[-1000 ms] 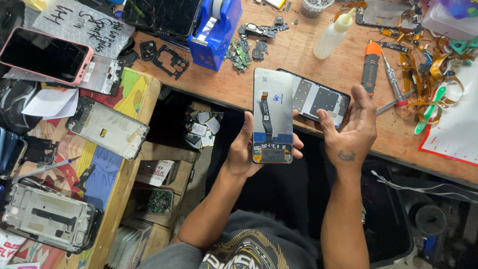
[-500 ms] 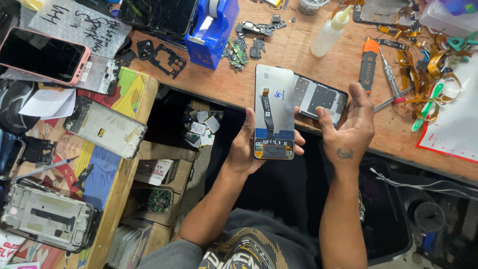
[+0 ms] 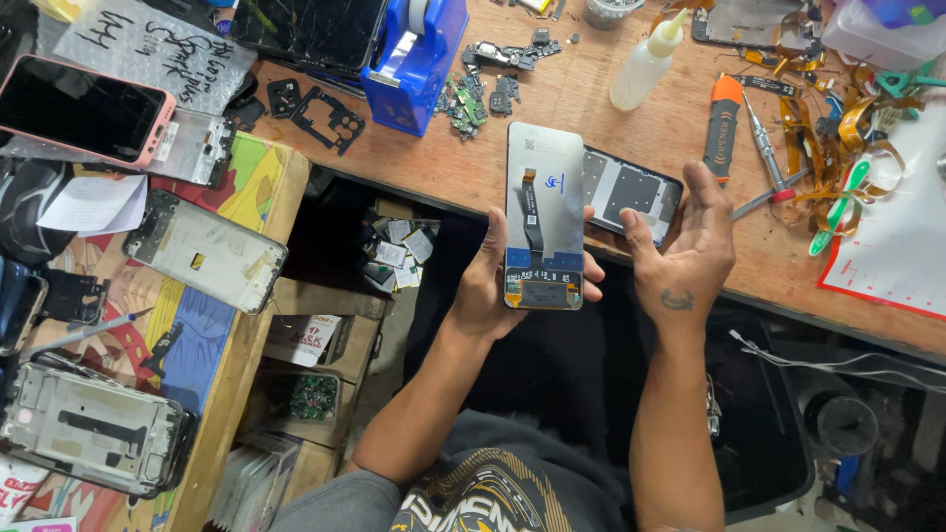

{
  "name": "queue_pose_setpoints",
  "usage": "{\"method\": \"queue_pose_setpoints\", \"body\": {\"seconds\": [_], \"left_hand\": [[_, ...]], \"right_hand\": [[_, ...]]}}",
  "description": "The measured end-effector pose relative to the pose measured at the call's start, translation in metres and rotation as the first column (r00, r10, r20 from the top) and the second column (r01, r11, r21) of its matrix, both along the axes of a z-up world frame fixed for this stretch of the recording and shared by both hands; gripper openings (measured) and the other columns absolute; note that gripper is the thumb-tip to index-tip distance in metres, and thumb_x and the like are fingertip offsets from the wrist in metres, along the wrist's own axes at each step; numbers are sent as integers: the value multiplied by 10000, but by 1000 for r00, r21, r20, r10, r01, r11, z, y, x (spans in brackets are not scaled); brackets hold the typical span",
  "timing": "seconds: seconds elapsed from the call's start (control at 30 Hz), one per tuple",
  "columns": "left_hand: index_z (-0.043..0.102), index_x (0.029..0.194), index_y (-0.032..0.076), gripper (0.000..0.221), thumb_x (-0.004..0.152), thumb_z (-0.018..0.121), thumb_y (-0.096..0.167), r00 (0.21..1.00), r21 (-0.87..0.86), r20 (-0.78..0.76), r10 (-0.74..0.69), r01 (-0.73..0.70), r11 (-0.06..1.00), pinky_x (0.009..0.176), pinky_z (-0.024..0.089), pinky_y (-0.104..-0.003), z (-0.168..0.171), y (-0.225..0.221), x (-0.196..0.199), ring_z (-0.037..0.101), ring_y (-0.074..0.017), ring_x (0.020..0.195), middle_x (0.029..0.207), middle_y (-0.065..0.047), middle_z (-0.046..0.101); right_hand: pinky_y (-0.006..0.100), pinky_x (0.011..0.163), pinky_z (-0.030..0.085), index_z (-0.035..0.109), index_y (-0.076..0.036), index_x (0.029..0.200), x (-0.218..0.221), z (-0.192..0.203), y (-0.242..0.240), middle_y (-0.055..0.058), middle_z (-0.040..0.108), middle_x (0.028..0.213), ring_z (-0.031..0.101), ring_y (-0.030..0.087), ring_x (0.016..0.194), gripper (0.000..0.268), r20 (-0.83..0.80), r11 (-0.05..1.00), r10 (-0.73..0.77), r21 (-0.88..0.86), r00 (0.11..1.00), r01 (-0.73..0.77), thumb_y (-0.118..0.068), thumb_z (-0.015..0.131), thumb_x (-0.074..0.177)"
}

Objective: The person compares a smartphone screen assembly to the phone body, then uses a metal spudger to pry and remove internal components from the phone chassis. They continue using a screwdriver to unscrew and detach parts inside the device.

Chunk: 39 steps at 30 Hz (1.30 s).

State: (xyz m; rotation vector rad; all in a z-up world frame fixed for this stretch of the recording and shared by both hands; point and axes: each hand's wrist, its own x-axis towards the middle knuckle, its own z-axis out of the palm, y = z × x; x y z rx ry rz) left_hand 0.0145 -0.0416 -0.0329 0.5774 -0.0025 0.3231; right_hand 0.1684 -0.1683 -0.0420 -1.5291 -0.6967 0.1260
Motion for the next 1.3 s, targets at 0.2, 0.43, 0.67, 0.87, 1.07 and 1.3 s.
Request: {"method": "queue_pose_setpoints", "body": {"seconds": [0.2,0.43,0.67,0.87,1.07,1.3], "left_hand": [[376,1551,-103,889,1089,292,651,999,-13,0,44,-44,999,911,606,-522,2,0,7,696,-371,1080,1532,-237,502],[373,1545,-104,872,1091,284,635,998,-9,-8,66,-66,998,882,616,-512,3,-1,8,700,-367,1059,1520,-242,507],[382,1544,-117,875,1104,274,631,997,9,-8,81,-81,997,874,621,-509,5,0,7,705,-367,1049,1505,-266,517],[381,1534,-110,858,1095,275,619,996,9,-14,85,-85,996,857,626,-509,7,-1,6,705,-365,1045,1500,-266,514],[400,1528,-133,862,1107,292,611,997,35,-4,80,-80,996,861,625,-508,11,0,6,704,-360,1049,1455,-298,536],[393,1551,-125,850,1112,323,601,1000,69,13,26,-27,997,962,598,-461,15,4,4,712,-330,1065,1151,-277,678]], "right_hand": [[443,1354,307,371,105,1528,0,0,0,268,440,1588,415,343,1557,697,31,1000,-7,-13,999,7,47,792,975],[445,1348,313,371,106,1524,1,0,0,267,447,1579,424,347,1548,697,27,1000,-6,-13,1000,7,50,790,969],[448,1348,316,382,105,1519,-1,2,0,272,454,1571,426,355,1549,682,30,1000,-14,-27,999,15,50,786,972],[447,1342,327,387,100,1514,-1,3,0,271,453,1569,427,351,1545,674,27,1000,-16,-21,1000,16,43,785,974],[435,1329,355,432,93,1489,-3,4,0,212,472,1525,468,315,1499,636,41,999,-43,-12,998,44,51,784,961],[432,1328,364,471,104,1457,0,-7,0,177,465,1501,476,290,1489,548,50,995,-45,87,998,40,72,746,984]]}}
